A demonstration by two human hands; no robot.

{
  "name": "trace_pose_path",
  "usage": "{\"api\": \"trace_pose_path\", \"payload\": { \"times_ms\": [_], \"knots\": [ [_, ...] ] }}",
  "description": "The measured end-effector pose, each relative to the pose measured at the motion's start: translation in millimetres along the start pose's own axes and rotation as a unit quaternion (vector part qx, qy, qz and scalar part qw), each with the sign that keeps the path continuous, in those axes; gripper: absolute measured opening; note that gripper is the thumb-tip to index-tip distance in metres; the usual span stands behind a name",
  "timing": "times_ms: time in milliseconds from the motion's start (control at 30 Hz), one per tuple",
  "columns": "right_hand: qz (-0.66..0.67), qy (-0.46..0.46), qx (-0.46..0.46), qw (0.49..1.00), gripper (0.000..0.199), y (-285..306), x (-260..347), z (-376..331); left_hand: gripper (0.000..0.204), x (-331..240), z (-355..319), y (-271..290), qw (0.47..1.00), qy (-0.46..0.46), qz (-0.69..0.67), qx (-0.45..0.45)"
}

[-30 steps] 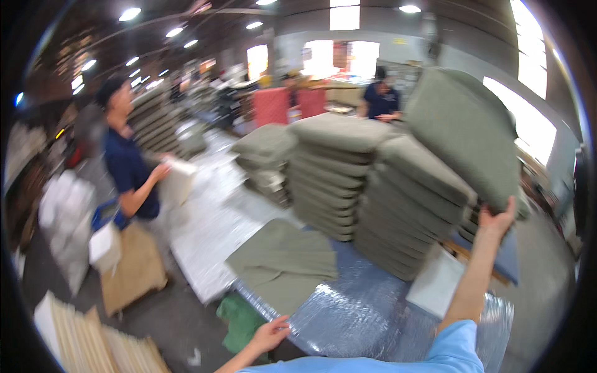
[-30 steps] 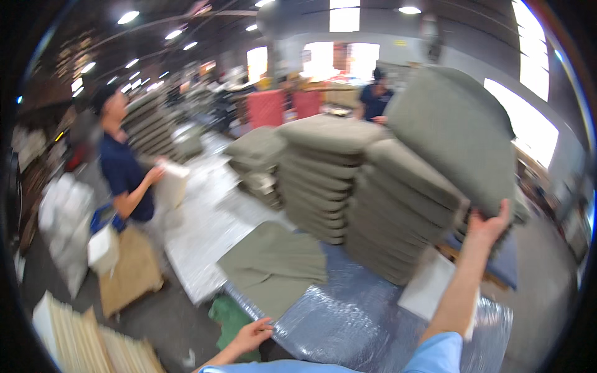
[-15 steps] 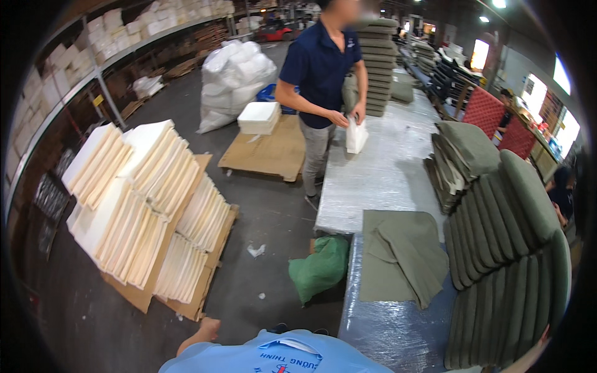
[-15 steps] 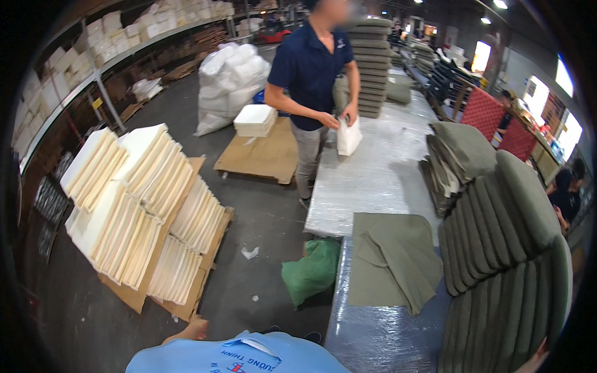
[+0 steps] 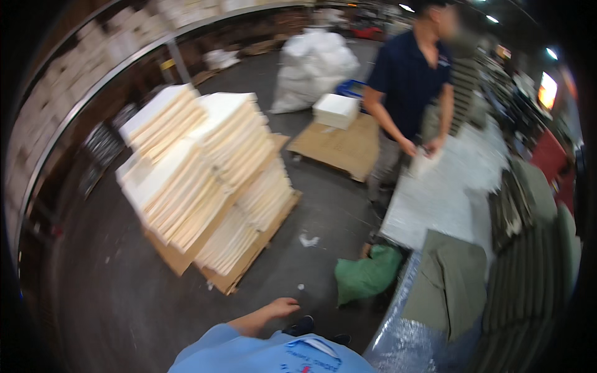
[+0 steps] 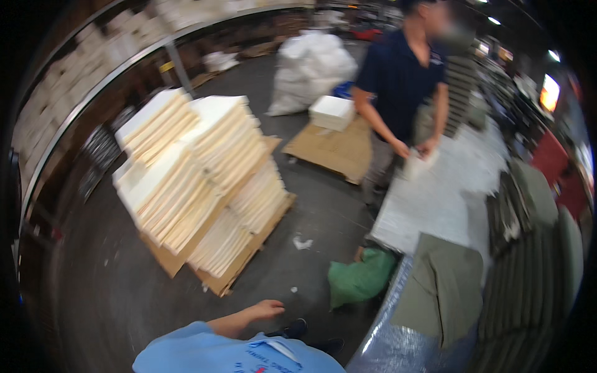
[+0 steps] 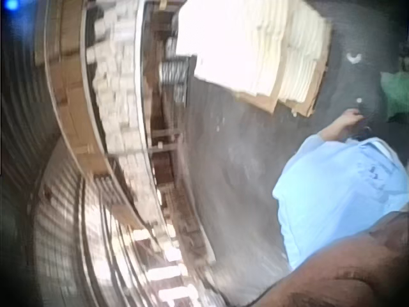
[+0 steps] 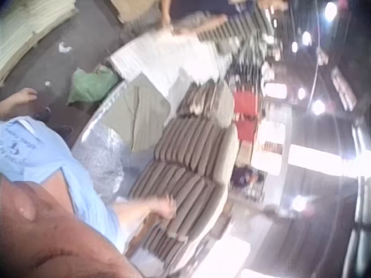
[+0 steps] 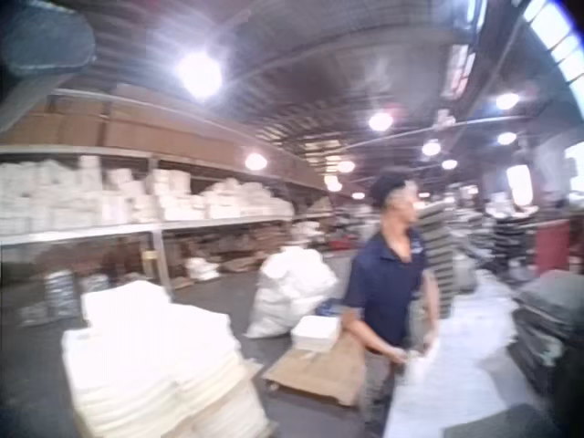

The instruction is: The person assembles cushions by inserting white foam into green fabric covers. They retrieve foam pieces, open the fabric covers, insert the foam, and place the finished cushions on a stack. The process is repeated for multiple cushions.

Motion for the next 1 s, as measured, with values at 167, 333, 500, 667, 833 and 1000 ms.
{"api": "trace_pose_path", "payload": {
  "times_ms": [167,333,500,667,833,1000],
  "knots": [
    [-0.124,-0.354,0.230,0.898,0.041,-50,-141,-322,0.042,102,-38,51,0.975,0.159,-0.131,-0.077],
    [-0.174,-0.458,0.344,0.801,0.023,-13,-129,-497,0.022,179,-49,25,0.927,0.233,-0.293,-0.026],
    [-0.273,-0.545,0.330,0.721,0.024,65,-135,-568,0.015,246,-53,40,0.920,0.246,-0.305,0.016],
    [-0.414,-0.635,0.253,0.601,0.036,168,-125,-558,0.016,252,-43,113,0.939,0.098,-0.329,0.011],
    [-0.418,-0.650,0.278,0.571,0.037,126,-136,-565,0.029,221,-28,240,0.898,0.108,-0.298,-0.303],
    [-0.349,-0.626,0.409,0.565,0.038,21,-162,-574,0.041,201,-79,361,0.836,-0.020,-0.356,-0.418]
  ]
}}
Point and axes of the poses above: each hand's wrist, its own z-axis towards the middle knuckle, its own y-axis out of the back of the hand, x = y × z, the point moved 7 cm from there along z, towards the middle knuckle, and after that the axes turned 15 degrees about z, right-handed, at the moved point
